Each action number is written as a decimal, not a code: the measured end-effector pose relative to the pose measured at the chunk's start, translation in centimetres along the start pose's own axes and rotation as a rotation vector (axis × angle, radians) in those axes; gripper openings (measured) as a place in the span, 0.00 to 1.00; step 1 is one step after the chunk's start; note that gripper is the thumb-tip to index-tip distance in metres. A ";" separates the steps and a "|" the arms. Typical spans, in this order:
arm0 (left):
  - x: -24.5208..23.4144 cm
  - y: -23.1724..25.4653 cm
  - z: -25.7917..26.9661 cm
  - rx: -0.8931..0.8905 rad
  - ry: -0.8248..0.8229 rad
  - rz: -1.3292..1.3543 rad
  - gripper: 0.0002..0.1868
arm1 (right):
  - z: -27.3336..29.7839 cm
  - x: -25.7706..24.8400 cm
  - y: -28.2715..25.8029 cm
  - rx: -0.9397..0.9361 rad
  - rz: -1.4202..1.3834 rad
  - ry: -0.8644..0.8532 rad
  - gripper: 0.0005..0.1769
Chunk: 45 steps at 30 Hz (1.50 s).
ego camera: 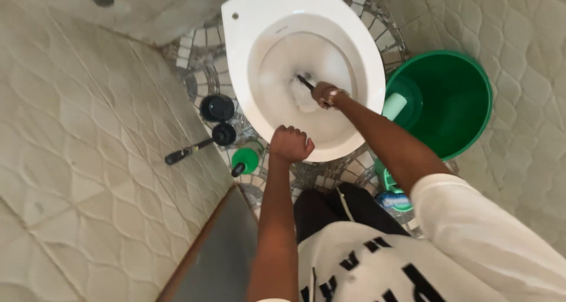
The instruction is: The person pours liquid from a green bottle into a toilet bowl and then scrubs the interior surfaces with a toilet brush.
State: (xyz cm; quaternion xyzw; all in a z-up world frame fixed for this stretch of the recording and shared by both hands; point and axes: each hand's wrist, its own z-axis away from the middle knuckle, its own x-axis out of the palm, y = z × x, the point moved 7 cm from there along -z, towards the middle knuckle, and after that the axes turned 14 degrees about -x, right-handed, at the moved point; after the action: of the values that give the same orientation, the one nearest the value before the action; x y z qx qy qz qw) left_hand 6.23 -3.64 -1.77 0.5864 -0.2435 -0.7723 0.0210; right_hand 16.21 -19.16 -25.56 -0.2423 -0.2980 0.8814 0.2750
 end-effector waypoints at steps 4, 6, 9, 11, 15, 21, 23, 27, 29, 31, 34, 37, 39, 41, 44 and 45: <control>0.1 -0.1 0.3 -0.012 0.009 -0.022 0.20 | 0.9 0.8 -3.4 -0.175 0.967 -0.148 0.13; 0.0 -0.1 0.1 -0.007 0.006 -0.025 0.19 | 4.0 0.6 -4.8 -0.173 1.122 -0.228 0.15; -0.1 0.0 0.1 -0.015 -0.010 -0.037 0.20 | 10.5 -2.5 -7.8 -0.073 1.029 -0.159 0.15; -0.1 0.0 0.2 -0.018 -0.035 -0.054 0.20 | 15.8 -4.9 -10.6 -0.122 1.001 -0.208 0.13; 0.2 0.1 -0.2 -0.032 -0.073 -0.052 0.20 | 24.2 -7.1 -15.3 -0.144 1.196 -0.477 0.18; 0.2 0.1 -0.4 -0.022 -0.107 -0.088 0.20 | 20.7 -7.3 -14.2 -0.187 1.212 -0.437 0.12; 0.1 0.2 -1.0 -0.021 -0.100 -0.063 0.20 | 16.3 -6.4 -12.5 -0.248 1.207 -0.385 0.11; -0.1 0.2 -0.7 -0.032 -0.067 -0.025 0.19 | 8.0 -3.9 -9.3 -0.193 1.233 -0.446 0.17; -0.1 0.1 -1.2 -0.040 -0.111 -0.058 0.19 | 5.3 -3.7 -9.2 -0.127 1.234 -0.420 0.20; 0.1 0.1 -1.3 -0.056 -0.155 -0.071 0.19 | 4.0 -3.2 -9.2 -0.133 1.217 -0.403 0.25; 0.2 -0.1 -1.3 -0.066 -0.169 -0.073 0.19 | 3.0 -2.5 -9.5 -0.072 1.180 -0.249 0.23; -0.2 0.2 -1.1 -0.052 -0.132 -0.082 0.19 | 4.3 -1.1 -9.6 -0.116 1.152 -0.211 0.29; -0.4 0.1 -1.2 -0.050 -0.146 -0.086 0.19 | 6.2 0.5 -9.2 -0.110 1.196 -0.336 0.28; -0.7 0.2 -1.3 -0.045 -0.141 -0.082 0.20 | 8.7 1.1 -8.4 -0.044 1.333 -0.466 0.29; -0.7 0.2 -1.0 -0.052 -0.181 -0.097 0.20 | 14.9 -1.8 -9.5 -0.347 1.294 -0.219 0.18; -0.7 0.2 -1.1 -0.057 -0.198 -0.106 0.20 | 16.6 -2.8 -10.5 -0.357 1.229 -0.154 0.16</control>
State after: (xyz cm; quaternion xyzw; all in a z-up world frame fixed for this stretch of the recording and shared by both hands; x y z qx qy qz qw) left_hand 7.37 -3.94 -1.30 0.5183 -0.1911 -0.8331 -0.0276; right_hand 12.02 -20.45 -6.19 -0.3468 -0.2657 0.8299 -0.3470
